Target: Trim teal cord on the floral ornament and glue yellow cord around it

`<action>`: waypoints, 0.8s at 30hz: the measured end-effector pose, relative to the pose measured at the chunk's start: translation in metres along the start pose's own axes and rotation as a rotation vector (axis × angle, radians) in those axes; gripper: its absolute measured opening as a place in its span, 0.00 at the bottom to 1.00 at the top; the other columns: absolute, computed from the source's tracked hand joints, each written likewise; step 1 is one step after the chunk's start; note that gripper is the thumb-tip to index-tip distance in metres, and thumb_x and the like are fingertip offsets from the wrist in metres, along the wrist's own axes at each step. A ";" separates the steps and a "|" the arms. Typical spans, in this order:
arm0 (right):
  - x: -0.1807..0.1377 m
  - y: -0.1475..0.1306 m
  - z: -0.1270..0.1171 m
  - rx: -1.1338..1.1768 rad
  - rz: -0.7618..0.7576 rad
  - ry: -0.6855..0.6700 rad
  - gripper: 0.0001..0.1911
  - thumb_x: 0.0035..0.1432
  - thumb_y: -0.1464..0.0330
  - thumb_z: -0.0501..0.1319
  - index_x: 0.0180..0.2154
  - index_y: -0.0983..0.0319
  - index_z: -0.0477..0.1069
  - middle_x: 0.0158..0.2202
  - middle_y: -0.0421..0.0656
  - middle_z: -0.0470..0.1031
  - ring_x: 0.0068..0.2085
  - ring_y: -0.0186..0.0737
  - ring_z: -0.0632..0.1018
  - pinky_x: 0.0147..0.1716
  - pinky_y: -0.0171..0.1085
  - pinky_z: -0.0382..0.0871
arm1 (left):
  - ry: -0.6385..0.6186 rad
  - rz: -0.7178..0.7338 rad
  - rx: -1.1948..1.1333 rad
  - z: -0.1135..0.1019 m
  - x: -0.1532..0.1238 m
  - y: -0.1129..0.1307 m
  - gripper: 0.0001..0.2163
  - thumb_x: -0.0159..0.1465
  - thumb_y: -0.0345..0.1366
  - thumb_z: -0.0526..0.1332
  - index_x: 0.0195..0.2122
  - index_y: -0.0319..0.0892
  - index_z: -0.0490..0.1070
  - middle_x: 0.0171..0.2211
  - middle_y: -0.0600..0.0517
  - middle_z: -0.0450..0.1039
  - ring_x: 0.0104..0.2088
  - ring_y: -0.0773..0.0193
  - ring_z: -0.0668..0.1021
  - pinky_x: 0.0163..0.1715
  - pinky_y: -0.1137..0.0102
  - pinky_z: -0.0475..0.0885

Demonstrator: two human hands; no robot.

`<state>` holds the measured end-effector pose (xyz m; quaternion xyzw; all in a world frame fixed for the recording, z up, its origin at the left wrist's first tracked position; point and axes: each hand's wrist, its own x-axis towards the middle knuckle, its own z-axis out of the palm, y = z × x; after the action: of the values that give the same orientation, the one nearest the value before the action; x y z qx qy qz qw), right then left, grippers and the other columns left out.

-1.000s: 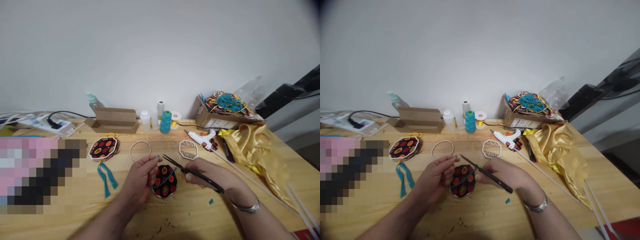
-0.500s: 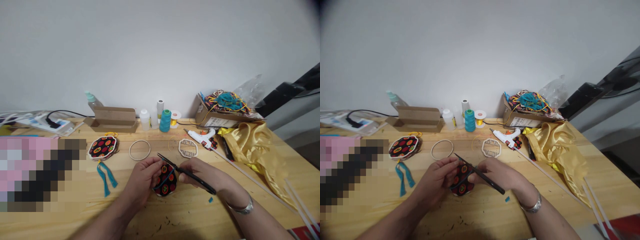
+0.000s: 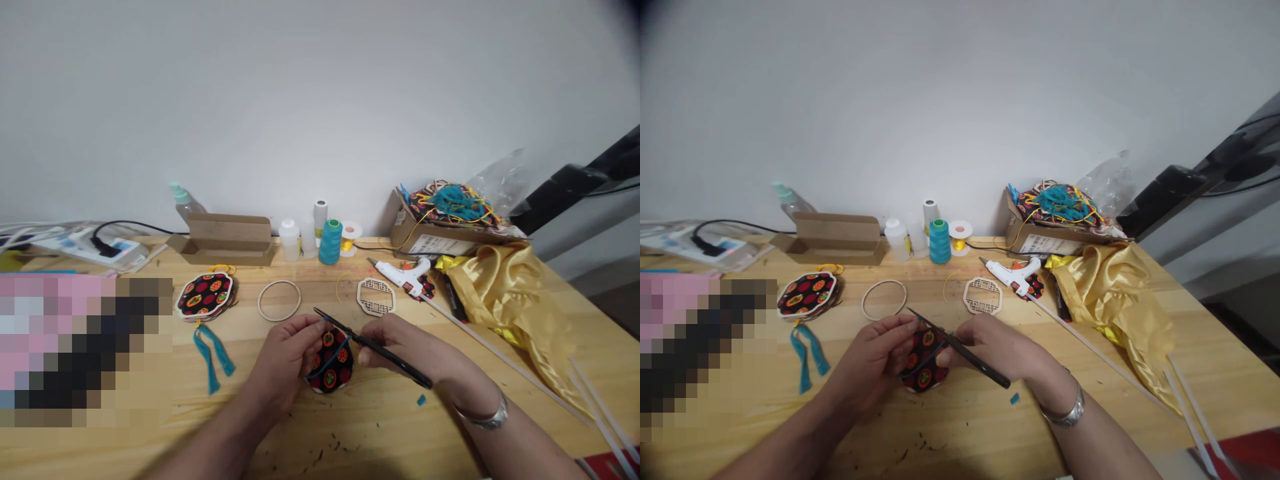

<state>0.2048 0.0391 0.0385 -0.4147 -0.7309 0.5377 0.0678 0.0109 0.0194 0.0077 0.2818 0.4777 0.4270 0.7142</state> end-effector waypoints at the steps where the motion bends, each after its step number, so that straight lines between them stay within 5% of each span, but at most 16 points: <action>1: 0.000 0.001 0.000 -0.009 0.003 0.009 0.25 0.53 0.50 0.54 0.22 0.66 0.65 0.19 0.35 0.52 0.22 0.27 0.55 0.18 0.29 0.47 | 0.004 0.004 0.003 0.000 0.000 0.000 0.09 0.52 0.38 0.65 0.26 0.37 0.71 0.14 0.62 0.53 0.14 0.78 0.52 0.13 0.79 0.43; 24: 0.002 0.003 -0.001 -0.027 0.015 0.028 0.26 0.51 0.49 0.55 0.20 0.66 0.65 0.19 0.35 0.50 0.22 0.28 0.53 0.18 0.30 0.45 | 0.006 0.011 0.007 -0.001 0.000 0.000 0.08 0.52 0.37 0.64 0.27 0.36 0.73 0.14 0.61 0.54 0.14 0.78 0.52 0.14 0.79 0.44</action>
<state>0.2056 0.0410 0.0355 -0.4287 -0.7339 0.5223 0.0685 0.0100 0.0195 0.0074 0.2859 0.4797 0.4302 0.7093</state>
